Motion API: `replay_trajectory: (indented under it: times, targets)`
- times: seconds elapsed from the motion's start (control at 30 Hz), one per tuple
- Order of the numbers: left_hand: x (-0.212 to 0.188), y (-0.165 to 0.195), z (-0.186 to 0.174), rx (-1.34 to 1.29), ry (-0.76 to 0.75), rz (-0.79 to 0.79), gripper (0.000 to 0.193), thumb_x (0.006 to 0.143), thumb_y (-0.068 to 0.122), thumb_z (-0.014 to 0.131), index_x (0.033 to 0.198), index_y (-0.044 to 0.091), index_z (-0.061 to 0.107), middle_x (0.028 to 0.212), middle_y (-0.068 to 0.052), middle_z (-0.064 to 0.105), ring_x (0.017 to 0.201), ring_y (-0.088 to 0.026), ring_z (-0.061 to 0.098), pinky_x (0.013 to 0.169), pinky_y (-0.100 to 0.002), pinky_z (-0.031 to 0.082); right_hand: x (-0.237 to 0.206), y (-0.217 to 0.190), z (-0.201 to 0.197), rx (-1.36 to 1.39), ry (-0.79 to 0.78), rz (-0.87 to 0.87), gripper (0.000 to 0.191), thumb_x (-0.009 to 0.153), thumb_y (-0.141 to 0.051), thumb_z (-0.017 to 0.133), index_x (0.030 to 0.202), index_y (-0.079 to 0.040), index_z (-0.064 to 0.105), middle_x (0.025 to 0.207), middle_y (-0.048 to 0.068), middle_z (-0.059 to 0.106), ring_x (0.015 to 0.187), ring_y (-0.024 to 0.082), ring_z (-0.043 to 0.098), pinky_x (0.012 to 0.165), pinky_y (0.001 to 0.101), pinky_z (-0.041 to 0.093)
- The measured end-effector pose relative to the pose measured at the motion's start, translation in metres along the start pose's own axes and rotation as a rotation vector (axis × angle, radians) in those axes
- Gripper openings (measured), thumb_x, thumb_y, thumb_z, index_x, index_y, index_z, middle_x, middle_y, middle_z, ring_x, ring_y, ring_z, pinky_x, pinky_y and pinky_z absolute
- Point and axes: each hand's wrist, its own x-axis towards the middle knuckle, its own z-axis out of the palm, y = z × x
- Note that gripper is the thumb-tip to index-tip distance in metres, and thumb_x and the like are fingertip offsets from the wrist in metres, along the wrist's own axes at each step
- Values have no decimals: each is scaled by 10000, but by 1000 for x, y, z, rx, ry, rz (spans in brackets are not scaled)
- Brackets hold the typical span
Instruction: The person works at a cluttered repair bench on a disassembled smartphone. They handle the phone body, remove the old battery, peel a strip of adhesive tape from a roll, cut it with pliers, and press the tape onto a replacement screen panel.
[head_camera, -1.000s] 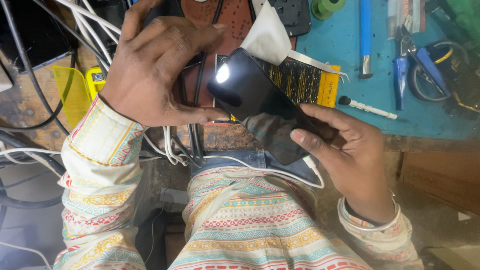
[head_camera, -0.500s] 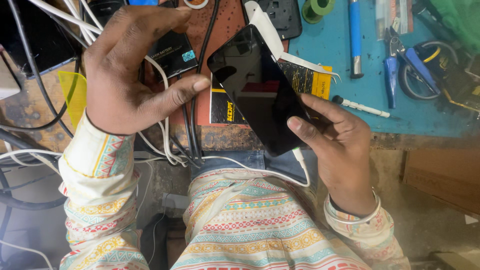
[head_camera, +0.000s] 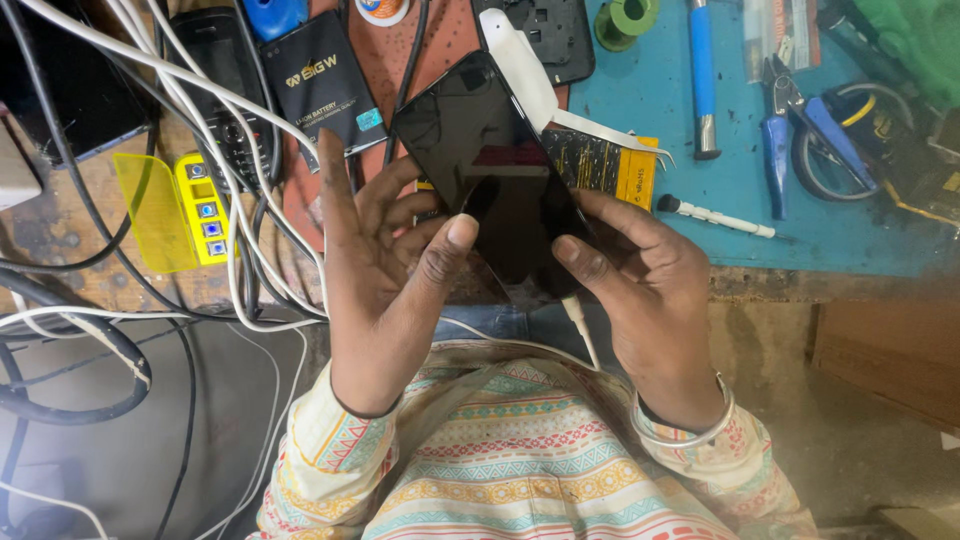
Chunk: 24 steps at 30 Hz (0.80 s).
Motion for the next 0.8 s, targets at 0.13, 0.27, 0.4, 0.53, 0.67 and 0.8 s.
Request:
replay_trajectory:
  times: [0.13,0.27,0.4,0.53,0.67,0.8]
  targets:
    - [2,-4,17,-219,35,-114,992,1014,-20,628,1668,46,-116,1402,-233,559,1266,-236,620,1059,-334,545,1,3,-3,-12,-24,-56,426,948,6,704,1353,95,608,1244,132,717,1097,147,694,1000,297,567]
    - [8,-8,24,-225,77,-140,952,985,-92,607,1681,43,-27,1233,-232,566,1130,-235,585,963,-339,517,-2,4,-12,14,-27,-31,422,944,10,710,1347,94,618,1231,125,718,1069,127,691,972,276,571]
    - [13,-16,29,-309,120,-100,850,981,-136,588,1666,0,103,1273,-239,564,1169,-248,584,986,-358,530,-8,7,-15,-103,57,-42,417,926,23,764,1326,86,664,1111,134,724,881,88,644,751,216,534]
    - [12,-21,33,-435,109,-42,740,999,-147,573,1639,-35,216,1445,-245,585,1325,-258,616,1104,-348,538,-18,4,-9,-373,118,-346,410,904,33,792,1292,70,663,1232,94,595,906,44,622,615,184,525]
    - [15,-24,33,-491,148,-87,634,1011,-141,557,1593,-69,318,1441,-269,580,1302,-272,606,1023,-341,502,-21,-4,-3,-349,193,-357,416,867,46,790,1256,68,643,1235,93,541,855,51,586,674,180,506]
    - [18,-27,29,-534,128,-106,604,1009,-146,552,1573,-58,353,1466,-248,568,1340,-272,584,1068,-360,482,-15,-11,-2,-205,123,-171,408,885,36,754,1277,54,641,1172,100,671,899,80,679,708,195,579]
